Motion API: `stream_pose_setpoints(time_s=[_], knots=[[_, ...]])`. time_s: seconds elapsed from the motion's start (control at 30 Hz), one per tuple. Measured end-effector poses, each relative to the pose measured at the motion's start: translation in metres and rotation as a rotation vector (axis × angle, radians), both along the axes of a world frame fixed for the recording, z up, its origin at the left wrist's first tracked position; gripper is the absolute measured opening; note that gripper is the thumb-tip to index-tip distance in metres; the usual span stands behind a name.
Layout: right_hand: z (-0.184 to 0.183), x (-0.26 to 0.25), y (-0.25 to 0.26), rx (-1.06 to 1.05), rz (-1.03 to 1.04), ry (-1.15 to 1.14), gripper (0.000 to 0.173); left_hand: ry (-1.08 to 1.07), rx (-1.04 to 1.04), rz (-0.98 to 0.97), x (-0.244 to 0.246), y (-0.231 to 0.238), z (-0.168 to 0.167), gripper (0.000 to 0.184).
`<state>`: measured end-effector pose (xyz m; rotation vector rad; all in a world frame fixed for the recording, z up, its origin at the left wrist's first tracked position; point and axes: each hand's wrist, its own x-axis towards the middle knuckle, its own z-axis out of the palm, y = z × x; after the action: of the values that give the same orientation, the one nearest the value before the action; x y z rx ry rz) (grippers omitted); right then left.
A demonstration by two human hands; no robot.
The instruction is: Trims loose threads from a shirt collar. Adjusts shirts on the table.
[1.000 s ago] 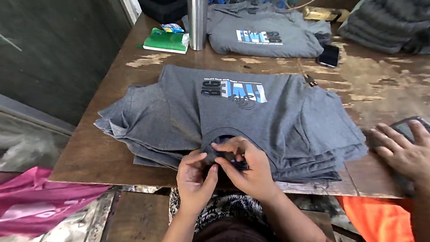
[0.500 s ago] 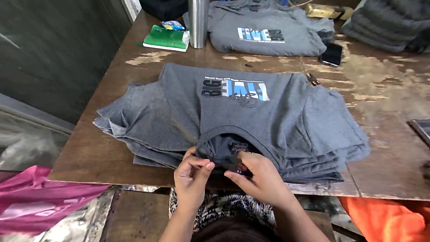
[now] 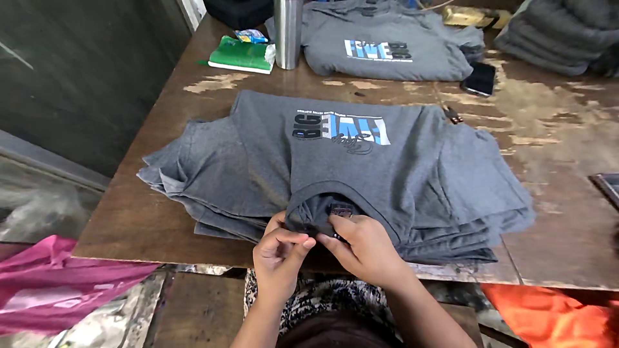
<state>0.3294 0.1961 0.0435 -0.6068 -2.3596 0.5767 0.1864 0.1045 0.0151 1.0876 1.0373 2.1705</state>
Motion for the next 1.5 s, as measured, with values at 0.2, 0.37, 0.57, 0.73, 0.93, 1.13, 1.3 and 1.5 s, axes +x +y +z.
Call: stream_pose_setpoints(time_s=[0.2, 0.37, 0.57, 0.73, 0.93, 1.13, 1.3, 1.5], knots=[[-0.003, -0.014, -0.011, -0.484, 0.308, 0.511, 0.041, 0.759, -0.056, 0.383, -0.001, -0.016, 0.019, 0.009], [-0.011, -0.029, -0.01, -0.844, 0.228, 0.8, 0.02, 0.926, -0.194, 0.008, -0.014, -0.036, 0.046, 0.021], [-0.017, -0.029, -0.01, -0.955, 0.203, 0.894, 0.021, 0.989, -0.515, 0.218, -0.015, -0.01, 0.044, 0.069], [-0.019, -0.027, -0.008, -0.939, 0.192, 0.862, 0.019, 1.14, -0.342, 0.251, -0.025, 0.01, 0.021, 0.051], [-0.01, 0.007, -0.003, -0.35, 0.102, 0.267, 0.041, 0.888, -0.184, 0.043, -0.034, -0.009, 0.018, 0.034], [-0.006, 0.005, -0.02, 0.147, -0.059, -0.07, 0.038, 1.119, -0.291, 0.3, -0.028, -0.021, 0.026, 0.034], [-0.004, -0.003, -0.02, 0.17, -0.089, -0.103, 0.042, 1.081, -0.233, 0.13, -0.04, -0.026, 0.034, 0.034], [0.011, 0.083, 0.014, 0.034, -0.167, 0.042, 0.03, 1.155, -0.405, 0.245, -0.095, -0.022, 0.031, 0.036]])
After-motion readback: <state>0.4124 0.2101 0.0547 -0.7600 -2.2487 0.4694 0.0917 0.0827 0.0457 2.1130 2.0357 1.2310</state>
